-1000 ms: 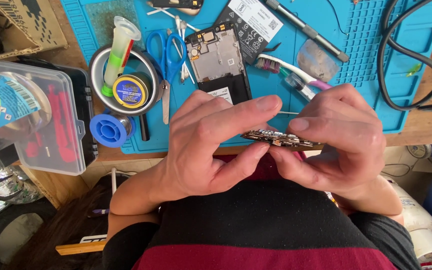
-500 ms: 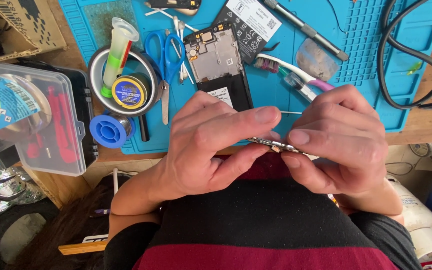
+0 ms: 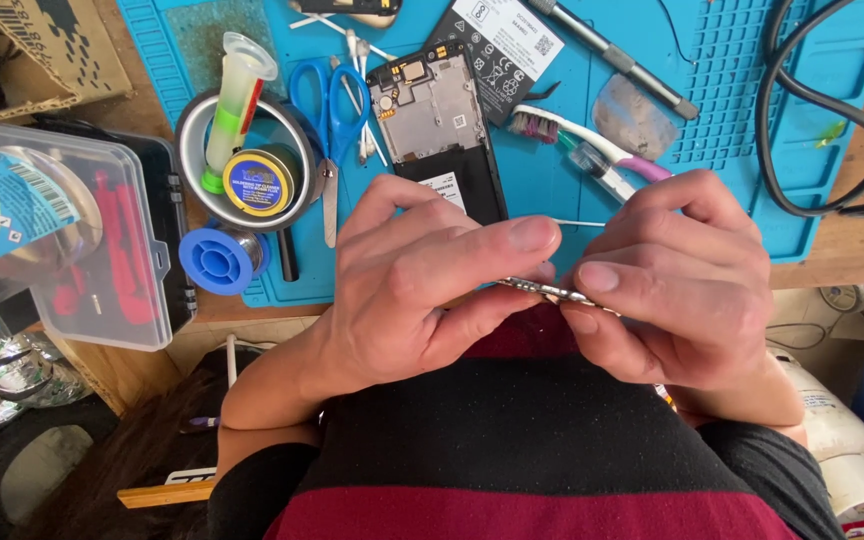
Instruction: Cleaning a mobile phone motherboard using isopropyl alcohol, a toothbrush, and cotton swabs on a repair mat.
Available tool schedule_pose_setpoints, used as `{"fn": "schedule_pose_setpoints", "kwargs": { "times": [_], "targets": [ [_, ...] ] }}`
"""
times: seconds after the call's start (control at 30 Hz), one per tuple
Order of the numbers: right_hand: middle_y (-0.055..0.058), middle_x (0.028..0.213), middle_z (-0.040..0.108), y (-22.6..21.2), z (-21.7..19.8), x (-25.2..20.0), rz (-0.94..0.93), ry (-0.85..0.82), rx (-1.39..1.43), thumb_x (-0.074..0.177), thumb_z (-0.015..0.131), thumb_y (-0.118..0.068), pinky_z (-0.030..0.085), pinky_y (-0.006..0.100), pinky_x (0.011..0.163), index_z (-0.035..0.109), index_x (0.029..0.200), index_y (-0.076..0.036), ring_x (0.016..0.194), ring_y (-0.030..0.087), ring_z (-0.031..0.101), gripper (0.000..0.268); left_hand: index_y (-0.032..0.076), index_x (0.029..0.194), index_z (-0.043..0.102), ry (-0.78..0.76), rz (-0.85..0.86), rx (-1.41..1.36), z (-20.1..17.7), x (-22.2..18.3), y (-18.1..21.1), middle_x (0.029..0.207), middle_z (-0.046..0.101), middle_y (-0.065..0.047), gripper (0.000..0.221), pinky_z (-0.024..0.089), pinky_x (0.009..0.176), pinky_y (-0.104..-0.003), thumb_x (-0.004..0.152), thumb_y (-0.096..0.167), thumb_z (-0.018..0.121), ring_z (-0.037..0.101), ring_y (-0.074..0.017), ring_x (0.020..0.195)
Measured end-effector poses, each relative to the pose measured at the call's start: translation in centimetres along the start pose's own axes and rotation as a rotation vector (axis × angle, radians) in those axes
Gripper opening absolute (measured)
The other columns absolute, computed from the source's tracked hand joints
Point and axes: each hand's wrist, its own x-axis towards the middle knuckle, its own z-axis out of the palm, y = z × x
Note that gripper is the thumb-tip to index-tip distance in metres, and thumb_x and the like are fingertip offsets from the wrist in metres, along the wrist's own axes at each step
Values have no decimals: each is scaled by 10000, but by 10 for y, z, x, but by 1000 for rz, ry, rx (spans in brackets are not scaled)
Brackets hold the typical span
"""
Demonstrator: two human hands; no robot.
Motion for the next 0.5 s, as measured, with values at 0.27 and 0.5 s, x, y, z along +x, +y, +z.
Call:
{"fn": "schedule_pose_setpoints", "kwargs": {
  "times": [0.27,0.5],
  "targets": [
    [70,819,777,-1,0,1,22,4,39,1116,687,-243,512,482,947,621,1158,-61,734,292,748,198,182,1559,666,-54,-11,-31,2,-2,-1,1114,848,82,332,541,1090,-414,1268,316,752,786,-176,932],
    [58,835,737,6,1,0,86,-49,80,1020,894,-261,458,471,940,652,1177,-35,740,277,728,366,146,1536,685,-72,-53,-55,2,-1,-1,1328,880,52,351,556,1090,-420,1233,293,783,815,-192,963]
  ]
}}
